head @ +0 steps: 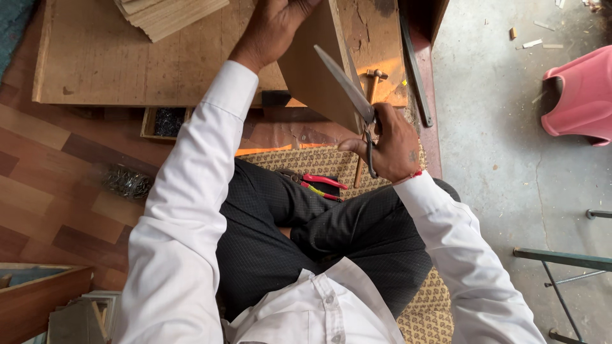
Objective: The person sits on the floor and assembles small wooden frames by hammering nails into the corners of rectangular boards. They use a hammer to drive nails and large scissors to trim excess nail length. The person repeatedly picks up boards, hammers nails, and trims the nails before stacking the finished frames.
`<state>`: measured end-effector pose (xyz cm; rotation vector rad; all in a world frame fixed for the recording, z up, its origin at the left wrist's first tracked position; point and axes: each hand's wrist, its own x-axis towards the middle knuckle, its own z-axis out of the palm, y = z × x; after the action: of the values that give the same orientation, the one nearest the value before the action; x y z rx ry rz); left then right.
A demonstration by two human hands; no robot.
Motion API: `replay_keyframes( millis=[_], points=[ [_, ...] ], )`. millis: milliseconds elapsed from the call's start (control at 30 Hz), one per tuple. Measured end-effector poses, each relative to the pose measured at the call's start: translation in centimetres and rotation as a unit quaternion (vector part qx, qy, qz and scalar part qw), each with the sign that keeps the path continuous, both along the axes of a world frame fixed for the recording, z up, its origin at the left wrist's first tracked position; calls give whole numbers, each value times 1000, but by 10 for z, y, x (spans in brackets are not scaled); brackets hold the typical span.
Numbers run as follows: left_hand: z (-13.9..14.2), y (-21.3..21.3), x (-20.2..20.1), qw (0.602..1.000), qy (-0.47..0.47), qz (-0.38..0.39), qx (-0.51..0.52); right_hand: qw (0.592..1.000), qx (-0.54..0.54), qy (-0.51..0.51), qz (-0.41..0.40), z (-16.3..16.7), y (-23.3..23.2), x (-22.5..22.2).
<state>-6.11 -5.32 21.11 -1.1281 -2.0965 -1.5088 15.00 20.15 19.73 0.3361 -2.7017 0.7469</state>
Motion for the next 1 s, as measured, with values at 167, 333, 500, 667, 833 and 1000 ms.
replay_keyframes(
  millis=[167, 333, 500, 667, 833, 1000],
  points=[
    [9, 6, 9, 997, -26, -49, 54, 998, 32, 39, 26, 18, -6, -14],
    [7, 10, 12, 995, -83, -49, 39, 994, -14, -88, -58, 9, -4, -14],
    [7, 13, 12, 1000, 3, -14, 19, 1000, -4, 12, -22, 10, -5, -12],
    [13, 19, 19, 996, 68, -43, 39, 997, 8, 76, -2, 33, -10, -20],
    [16, 22, 30, 996, -71, -48, 25, 994, 59, 93, 5, 44, -13, -28],
    [13, 23, 31, 993, -36, -93, 56, 998, 13, 62, 24, 32, -6, -26]
  ],
)
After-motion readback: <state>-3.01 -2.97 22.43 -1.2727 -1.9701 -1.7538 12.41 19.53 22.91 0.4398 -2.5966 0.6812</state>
